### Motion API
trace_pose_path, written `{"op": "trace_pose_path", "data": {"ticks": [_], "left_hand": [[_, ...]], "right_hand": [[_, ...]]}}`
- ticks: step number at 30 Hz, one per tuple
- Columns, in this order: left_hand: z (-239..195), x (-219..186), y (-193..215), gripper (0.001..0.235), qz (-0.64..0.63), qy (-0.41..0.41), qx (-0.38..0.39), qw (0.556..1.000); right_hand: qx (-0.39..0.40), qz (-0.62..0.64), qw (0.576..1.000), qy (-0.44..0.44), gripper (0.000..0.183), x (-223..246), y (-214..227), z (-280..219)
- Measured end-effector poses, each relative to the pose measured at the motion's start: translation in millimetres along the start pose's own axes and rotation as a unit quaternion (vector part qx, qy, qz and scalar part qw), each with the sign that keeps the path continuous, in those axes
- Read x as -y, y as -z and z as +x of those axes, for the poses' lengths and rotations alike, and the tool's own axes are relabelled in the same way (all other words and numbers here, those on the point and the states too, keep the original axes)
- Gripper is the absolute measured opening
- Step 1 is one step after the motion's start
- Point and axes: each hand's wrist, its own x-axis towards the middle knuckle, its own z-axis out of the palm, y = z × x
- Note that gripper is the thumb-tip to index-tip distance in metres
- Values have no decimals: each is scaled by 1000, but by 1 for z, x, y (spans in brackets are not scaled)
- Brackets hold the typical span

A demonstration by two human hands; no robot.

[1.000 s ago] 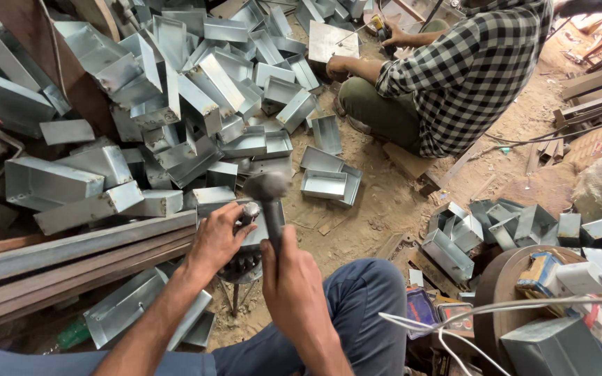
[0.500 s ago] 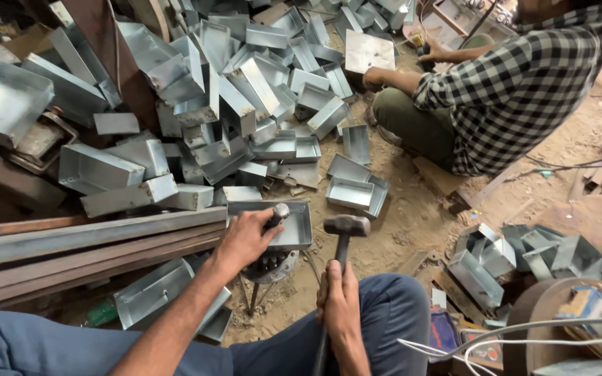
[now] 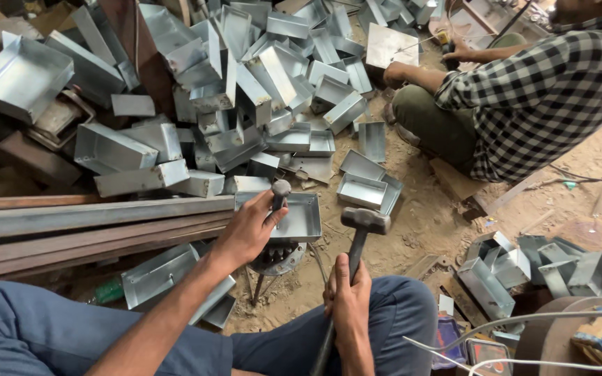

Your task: The person assembles metal boxes by placing internal components and hammering them into position with a hammer.

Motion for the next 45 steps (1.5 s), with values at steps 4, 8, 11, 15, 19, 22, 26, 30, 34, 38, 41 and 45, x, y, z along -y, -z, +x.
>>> {"op": "trace_pose_path", "data": {"ticks": [4, 8, 11, 15, 19, 22, 26, 30, 34, 38, 41, 45], "left_hand": [[-31, -20, 16, 32, -107, 175, 31, 978], [-76, -21, 29, 35, -118, 216, 56, 967], [-99, -15, 29, 36, -75, 151, 72, 983], [-105, -21, 20, 32, -47, 231, 153, 960], [-102, -33, 11, 25, 37, 156, 209, 965], [-103, -36, 11, 25, 96, -17, 120, 988], [-98, -40, 11, 17, 182, -75, 67, 978], [-82, -50, 17, 16, 246, -120, 116, 955], [-55, -56, 14, 42, 216, -50, 213, 952], [-26, -42, 26, 52, 216, -248, -44, 943], [-9, -25, 9, 41, 146, -37, 105, 983], [-20, 5, -30, 29, 342, -34, 204, 917]], "right_hand": [[-14, -2, 1000, -3, 32, 8, -1, -4], [5, 29, 999, 14, 33, 10, -3, -8], [44, 34, 998, 41, 44, 5, -6, -9], [52, -43, 997, 41, 52, -2, -16, -8], [57, -98, 993, 29, 50, -3, -22, -12], [56, -96, 994, 25, 48, -2, -25, -12], [57, -109, 992, 20, 44, 3, -26, -11], [70, -126, 989, 10, 40, 7, -27, -14], [62, -63, 996, 1, 38, 6, -21, -13], [-30, -116, 991, 53, 40, 2, -6, -7], [-81, -50, 991, 92, 37, -1, 5, 1], [-140, 68, 981, 113, 36, -8, 17, 6]]}}
